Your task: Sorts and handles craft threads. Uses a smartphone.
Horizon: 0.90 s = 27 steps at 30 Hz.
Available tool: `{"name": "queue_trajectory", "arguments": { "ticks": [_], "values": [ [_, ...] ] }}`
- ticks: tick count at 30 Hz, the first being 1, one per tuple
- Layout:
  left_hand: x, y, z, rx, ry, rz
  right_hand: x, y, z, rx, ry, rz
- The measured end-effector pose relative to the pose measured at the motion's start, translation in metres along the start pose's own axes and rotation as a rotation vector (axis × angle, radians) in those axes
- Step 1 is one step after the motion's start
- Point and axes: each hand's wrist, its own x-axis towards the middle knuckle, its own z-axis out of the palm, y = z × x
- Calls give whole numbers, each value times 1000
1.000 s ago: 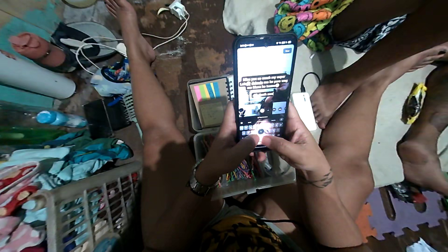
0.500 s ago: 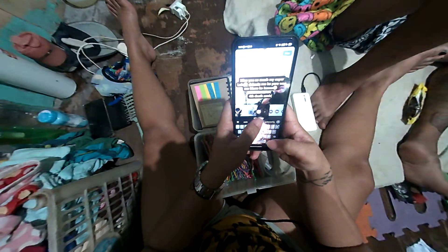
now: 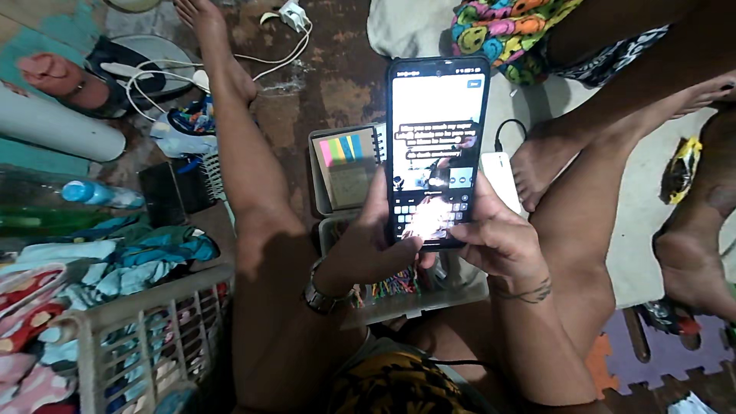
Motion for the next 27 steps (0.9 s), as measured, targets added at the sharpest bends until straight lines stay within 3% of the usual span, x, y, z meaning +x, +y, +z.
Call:
{"name": "queue_trajectory", "arguments": {
  "ticks": [10, 11, 12, 13, 14, 15, 16, 17, 18, 19, 20, 21, 22, 23, 24, 27],
  "values": [
    [-3, -2, 0, -11, 84, -9, -1, -2, 3, -58, 42, 9],
    [-1, -20, -5, -107, 100, 107, 0, -3, 7, -78, 104, 31],
    [8, -58, -27, -188, -154, 395, 0, -3, 7, -78, 119, 38],
    [16, -75, -37, -205, -287, 532, -1, -2, 5, -74, 95, 34],
    [9, -59, -29, -202, -192, 397, -1, 0, 0, -70, 51, 15],
    [1, -15, -4, -85, 111, 43, 0, 0, -1, -69, 39, 2],
    [3, 12, 11, 85, 272, -193, 0, 0, -1, -64, 43, 0],
    [4, 14, 12, 200, 307, -231, 0, 0, -1, -56, 52, -1],
    [1, -13, 0, 215, 253, -20, 0, 0, -2, -52, 52, -5],
    [8, -66, -23, 140, 105, 443, 0, 0, -3, -48, 44, -9],
    [17, -87, -28, 88, 69, 608, 0, 1, -3, -49, 41, -10],
    [14, -71, -15, 31, 172, 458, 0, 1, -2, -58, 47, -10],
    [11, -29, 6, 21, 285, 136, 1, 2, -1, -77, 63, -2],
    [15, -5, 18, 1, 365, -23, 1, 2, 1, -94, 81, 4],
    [17, 4, 25, 7, 413, -72, 1, 3, 2, -110, 92, 7],
    [12, -7, 20, 38, 356, 65, 1, 5, 1, -121, 62, 5]
  ]
}}
